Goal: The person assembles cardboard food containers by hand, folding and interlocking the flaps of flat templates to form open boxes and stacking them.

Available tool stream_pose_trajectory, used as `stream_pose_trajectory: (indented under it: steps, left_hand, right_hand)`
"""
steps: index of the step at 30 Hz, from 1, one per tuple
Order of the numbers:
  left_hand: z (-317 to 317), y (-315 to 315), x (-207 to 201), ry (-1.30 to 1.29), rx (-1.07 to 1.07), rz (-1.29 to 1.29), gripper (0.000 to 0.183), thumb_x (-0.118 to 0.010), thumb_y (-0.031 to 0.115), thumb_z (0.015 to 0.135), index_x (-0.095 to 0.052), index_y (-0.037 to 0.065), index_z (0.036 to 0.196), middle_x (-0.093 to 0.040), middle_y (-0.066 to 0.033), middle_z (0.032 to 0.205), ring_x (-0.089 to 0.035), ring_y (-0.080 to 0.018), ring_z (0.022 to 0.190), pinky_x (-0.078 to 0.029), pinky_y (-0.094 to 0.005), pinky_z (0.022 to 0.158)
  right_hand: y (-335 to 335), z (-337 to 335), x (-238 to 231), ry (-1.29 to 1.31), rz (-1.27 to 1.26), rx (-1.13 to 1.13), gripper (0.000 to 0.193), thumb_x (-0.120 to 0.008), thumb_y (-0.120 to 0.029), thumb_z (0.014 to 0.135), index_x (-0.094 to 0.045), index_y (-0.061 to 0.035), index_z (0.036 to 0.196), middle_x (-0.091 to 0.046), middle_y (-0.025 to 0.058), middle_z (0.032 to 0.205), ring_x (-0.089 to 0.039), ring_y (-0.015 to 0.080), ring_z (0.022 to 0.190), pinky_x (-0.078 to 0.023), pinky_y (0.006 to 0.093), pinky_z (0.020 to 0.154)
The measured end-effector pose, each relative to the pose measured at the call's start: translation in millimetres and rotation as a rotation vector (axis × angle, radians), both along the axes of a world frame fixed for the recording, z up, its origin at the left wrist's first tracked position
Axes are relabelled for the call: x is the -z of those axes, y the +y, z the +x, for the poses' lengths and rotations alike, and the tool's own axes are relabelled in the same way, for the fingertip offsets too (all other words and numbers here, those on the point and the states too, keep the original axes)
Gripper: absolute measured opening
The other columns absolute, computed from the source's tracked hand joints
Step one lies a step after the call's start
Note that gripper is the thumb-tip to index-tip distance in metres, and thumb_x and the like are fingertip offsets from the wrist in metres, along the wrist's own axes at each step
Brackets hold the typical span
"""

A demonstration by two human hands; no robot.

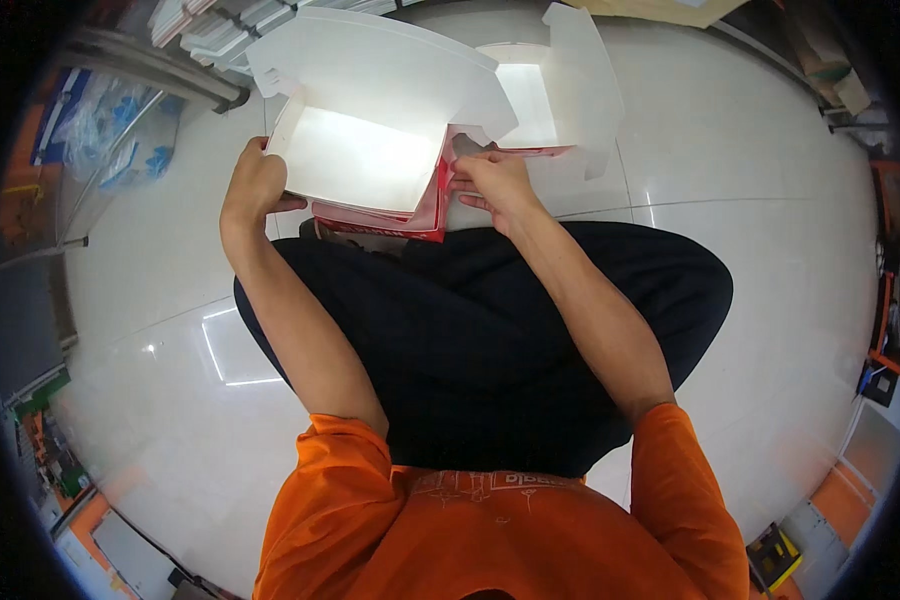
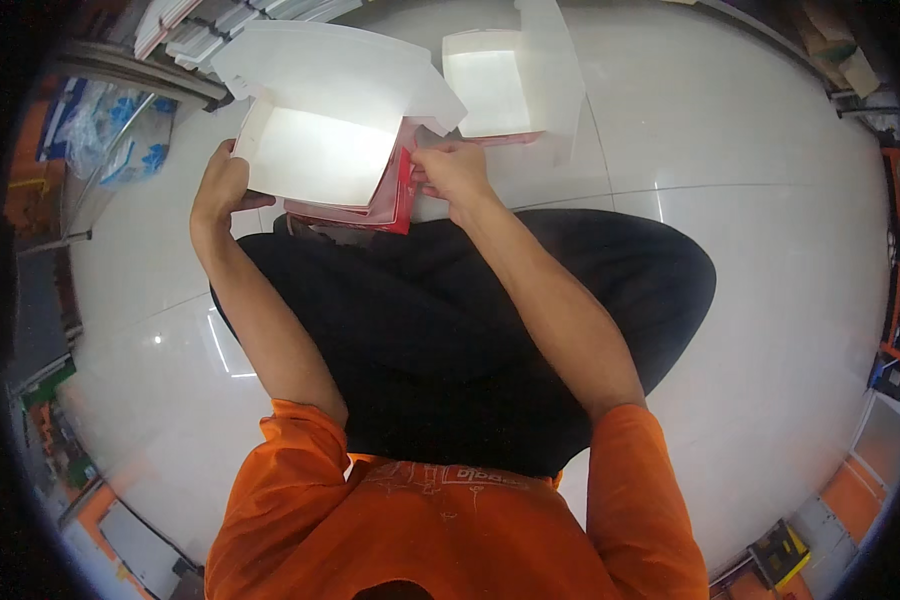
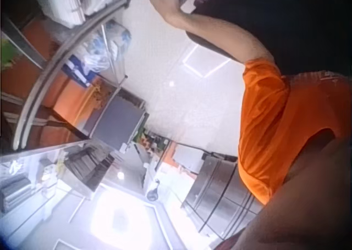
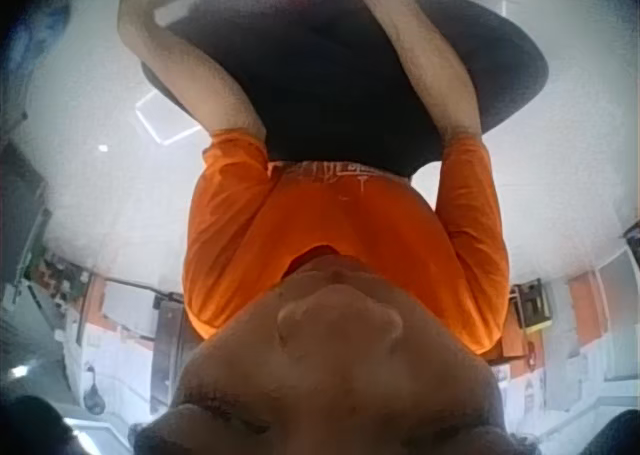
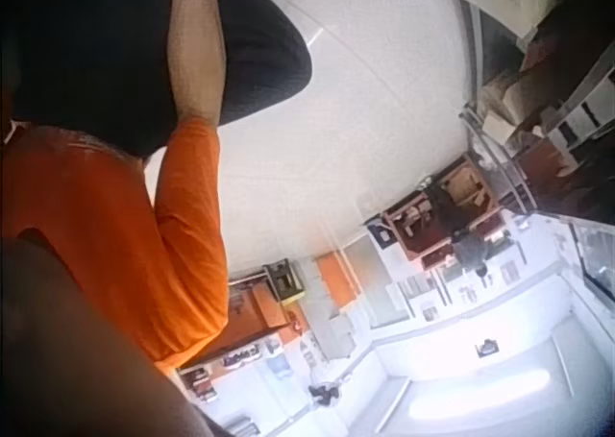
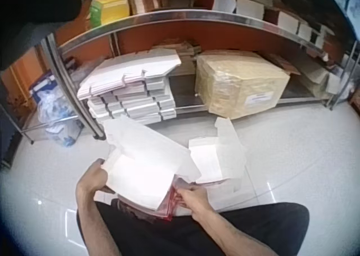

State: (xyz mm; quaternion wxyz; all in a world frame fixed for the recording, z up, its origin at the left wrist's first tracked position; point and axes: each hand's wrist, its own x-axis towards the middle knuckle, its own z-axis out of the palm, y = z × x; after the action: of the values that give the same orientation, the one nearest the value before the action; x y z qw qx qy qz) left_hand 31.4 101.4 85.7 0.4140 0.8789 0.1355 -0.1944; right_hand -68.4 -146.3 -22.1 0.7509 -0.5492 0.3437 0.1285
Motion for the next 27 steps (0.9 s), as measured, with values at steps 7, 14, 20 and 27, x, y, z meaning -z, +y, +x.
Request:
stream_pose_trajectory:
  steps: [7, 14, 20, 27]
  left_hand:
    - [0.3, -4.2, 2.3, 0.019, 0.028, 0.020, 0.056, -0.039, 0.010, 0.084, -0.039, -0.006, 0.138, -0.065, -0.0240, 0.112, -0.072, -0.0308, 0.081, -0.064, -0.0380, 0.069]
    - [0.8, -4.7, 4.0, 0.009, 0.056, 0.049, 0.057, -0.037, 0.009, 0.084, -0.038, -0.006, 0.140, -0.063, -0.0242, 0.116, -0.071, -0.0313, 0.089, -0.064, -0.0385, 0.072]
    - [-1.9, -9.4, 2.3, 0.012, 0.037, 0.044, 0.058, -0.038, 0.009, 0.085, -0.038, -0.004, 0.141, -0.063, -0.0233, 0.117, -0.070, -0.0312, 0.092, -0.064, -0.0399, 0.075]
    - [-2.2, -13.0, -1.4, 0.024, 0.044, 0.037, 0.060, -0.036, 0.006, 0.082, -0.036, -0.006, 0.140, -0.063, -0.0264, 0.115, -0.071, -0.0337, 0.088, -0.064, -0.0397, 0.073]
  right_hand:
    - [0.3, 4.0, 21.0, 0.028, 0.004, 0.040, 0.023, -0.068, -0.012, 0.084, -0.060, 0.0015, 0.101, -0.066, 0.0129, 0.095, -0.068, 0.0227, 0.086, -0.057, 0.0365, 0.080]
    - [-16.5, 8.9, 7.5, 0.043, 0.255, 0.097, 0.025, -0.066, -0.014, 0.084, -0.058, -0.0006, 0.104, -0.064, 0.0148, 0.098, -0.067, 0.0262, 0.089, -0.058, 0.0389, 0.084]
    - [-7.4, 7.6, 8.3, -0.022, 0.198, 0.083, 0.025, -0.066, -0.011, 0.083, -0.057, 0.0008, 0.103, -0.065, 0.0164, 0.098, -0.069, 0.0276, 0.084, -0.060, 0.0396, 0.082]
    - [3.6, -1.3, 19.5, 0.005, -0.129, -0.129, 0.024, -0.069, -0.010, 0.082, -0.060, 0.0010, 0.101, -0.066, 0.0164, 0.100, -0.068, 0.0216, 0.078, -0.055, 0.0294, 0.069]
